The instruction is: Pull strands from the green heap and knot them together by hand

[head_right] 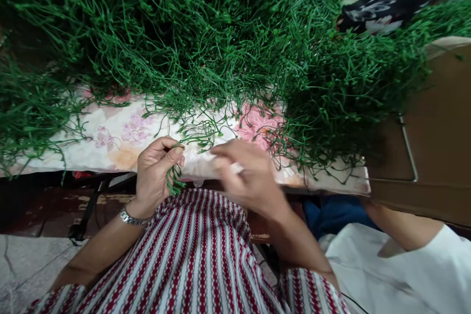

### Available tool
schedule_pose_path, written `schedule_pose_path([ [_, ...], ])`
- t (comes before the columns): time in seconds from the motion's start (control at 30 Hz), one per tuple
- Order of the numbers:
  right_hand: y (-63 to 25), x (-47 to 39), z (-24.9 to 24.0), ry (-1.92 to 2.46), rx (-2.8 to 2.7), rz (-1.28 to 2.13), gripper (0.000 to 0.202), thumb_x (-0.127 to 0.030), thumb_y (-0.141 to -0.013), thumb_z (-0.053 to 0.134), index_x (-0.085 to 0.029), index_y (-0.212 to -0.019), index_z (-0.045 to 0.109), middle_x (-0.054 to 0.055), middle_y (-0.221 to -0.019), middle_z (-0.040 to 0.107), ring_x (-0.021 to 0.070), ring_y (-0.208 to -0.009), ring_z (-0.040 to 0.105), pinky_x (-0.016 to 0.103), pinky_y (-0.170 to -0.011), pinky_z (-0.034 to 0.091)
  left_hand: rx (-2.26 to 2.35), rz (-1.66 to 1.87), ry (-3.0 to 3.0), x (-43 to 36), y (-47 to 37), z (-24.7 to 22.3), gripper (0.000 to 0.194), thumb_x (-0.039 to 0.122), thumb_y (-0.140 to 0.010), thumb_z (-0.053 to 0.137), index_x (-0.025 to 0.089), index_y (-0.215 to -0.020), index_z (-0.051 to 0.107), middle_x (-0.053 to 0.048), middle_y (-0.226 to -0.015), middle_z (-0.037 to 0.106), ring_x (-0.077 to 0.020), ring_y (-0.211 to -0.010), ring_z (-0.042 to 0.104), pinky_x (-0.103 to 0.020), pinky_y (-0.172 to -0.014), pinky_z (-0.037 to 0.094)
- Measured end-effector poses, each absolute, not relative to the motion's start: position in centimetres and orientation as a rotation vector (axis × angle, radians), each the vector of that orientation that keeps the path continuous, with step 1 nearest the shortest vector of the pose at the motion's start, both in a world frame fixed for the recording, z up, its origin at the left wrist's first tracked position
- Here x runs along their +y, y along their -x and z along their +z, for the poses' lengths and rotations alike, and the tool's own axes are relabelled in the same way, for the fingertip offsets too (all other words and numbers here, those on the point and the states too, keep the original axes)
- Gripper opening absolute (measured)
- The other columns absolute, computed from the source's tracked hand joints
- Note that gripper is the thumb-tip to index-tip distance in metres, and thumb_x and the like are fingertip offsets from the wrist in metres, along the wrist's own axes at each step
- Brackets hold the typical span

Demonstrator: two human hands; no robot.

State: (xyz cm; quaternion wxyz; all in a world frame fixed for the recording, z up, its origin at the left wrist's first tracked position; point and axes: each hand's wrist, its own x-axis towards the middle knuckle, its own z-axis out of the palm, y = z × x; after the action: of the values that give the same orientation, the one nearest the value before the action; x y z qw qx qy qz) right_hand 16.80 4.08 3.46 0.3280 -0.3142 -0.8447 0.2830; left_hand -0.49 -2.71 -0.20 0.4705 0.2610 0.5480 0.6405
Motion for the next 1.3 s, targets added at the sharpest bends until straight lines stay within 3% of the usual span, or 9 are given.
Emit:
schedule_pose_path([
  [0.07,-13.9,2.6,2.1,0.738,-2.227,1.218,0.021,-0.033,-0.085,0.052,-0.015,-0.076,0.059,0.001,-0.068,0.058,0.0102,-0.062,0.052,0.023,-0.058,0.043,1.353,1.612,-0.707,-2.7,-0.1,-0.2,0.013,0.025,-0.074,0.065,0.017,-0.067,0.057,0.003,-0.065,0.046,-0.0079,-0.060,0.043,-0.019,-0.055,0.035],
  [0.13,-12.0,1.8,0.5,0.802,-2.040,1.492,0.027,-0.040,-0.082,0.057,-0.015,-0.072,0.053,-0.003,-0.061,0.047,0.0074,-0.056,0.042,0.020,-0.051,0.037,1.328,1.645,-0.733,-2.7,-0.3,-0.1,0.013,0.023,-0.073,0.065,0.017,-0.065,0.058,0.003,-0.066,0.046,-0.0082,-0.061,0.044,-0.020,-0.057,0.036],
  [0.3,-10.9,1.4,-1.7,0.815,-1.656,1.833,0.029,-0.038,-0.075,0.063,-0.017,-0.070,0.043,-0.006,-0.062,0.038,0.0051,-0.055,0.034,0.017,-0.048,0.033,1.190,1.549,-0.650,-2.6,0.3,-0.3,0.011,0.017,-0.070,0.067,0.015,-0.062,0.061,0.003,-0.063,0.046,-0.0072,-0.058,0.044,-0.019,-0.054,0.035],
  [0.43,-11.5,1.6,-1.3,0.882,-1.767,1.778,0.023,-0.028,-0.080,0.056,-0.015,-0.065,0.044,-0.006,-0.059,0.037,0.0049,-0.054,0.033,0.017,-0.049,0.031,1.124,1.489,-0.574,-2.8,0.8,-0.4,0.010,0.015,-0.067,0.071,0.014,-0.061,0.062,0.004,-0.060,0.049,-0.0053,-0.056,0.044,-0.017,-0.053,0.035],
  [0.57,-12.1,2.0,-0.3,0.802,-1.897,1.717,0.018,-0.026,-0.082,0.058,-0.014,-0.070,0.052,-0.004,-0.061,0.046,0.0058,-0.056,0.040,0.018,-0.054,0.035,1.100,1.419,-0.496,-3.1,1.3,-0.5,0.008,0.016,-0.064,0.072,0.015,-0.065,0.064,0.002,-0.064,0.059,-0.0069,-0.060,0.052,-0.017,-0.056,0.041],
  [0.73,-12.7,2.2,0.5,0.701,-1.999,1.593,0.012,-0.022,-0.085,0.054,-0.014,-0.077,0.057,-0.001,-0.068,0.056,0.0069,-0.061,0.049,0.019,-0.059,0.040,1.088,1.409,-0.498,-3.5,2.0,-0.2,0.008,0.013,-0.063,0.071,0.015,-0.067,0.064,0.002,-0.062,0.059,-0.0066,-0.056,0.053,-0.017,-0.053,0.043],
  [1.0,-12.8,2.3,0.1,0.662,-1.891,1.752,0.019,-0.031,-0.087,0.050,-0.015,-0.078,0.054,-0.002,-0.064,0.051,0.0072,-0.057,0.045,0.019,-0.055,0.039,1.083,1.407,-0.544,-3.5,2.3,-0.2,0.009,0.015,-0.062,0.073,0.014,-0.066,0.065,0.001,-0.062,0.061,-0.0063,-0.052,0.053,-0.017,-0.051,0.044],
  [1.3,-12.8,2.1,0.0,0.711,-1.949,1.593,0.013,-0.026,-0.086,0.052,-0.014,-0.080,0.054,-0.003,-0.065,0.050,0.0068,-0.059,0.044,0.019,-0.057,0.037,1.209,1.440,-0.733,-4.1,2.0,-0.6,0.010,0.022,-0.068,0.071,0.017,-0.075,0.066,0.001,-0.064,0.060,-0.0082,-0.053,0.051,-0.018,-0.048,0.043],
])
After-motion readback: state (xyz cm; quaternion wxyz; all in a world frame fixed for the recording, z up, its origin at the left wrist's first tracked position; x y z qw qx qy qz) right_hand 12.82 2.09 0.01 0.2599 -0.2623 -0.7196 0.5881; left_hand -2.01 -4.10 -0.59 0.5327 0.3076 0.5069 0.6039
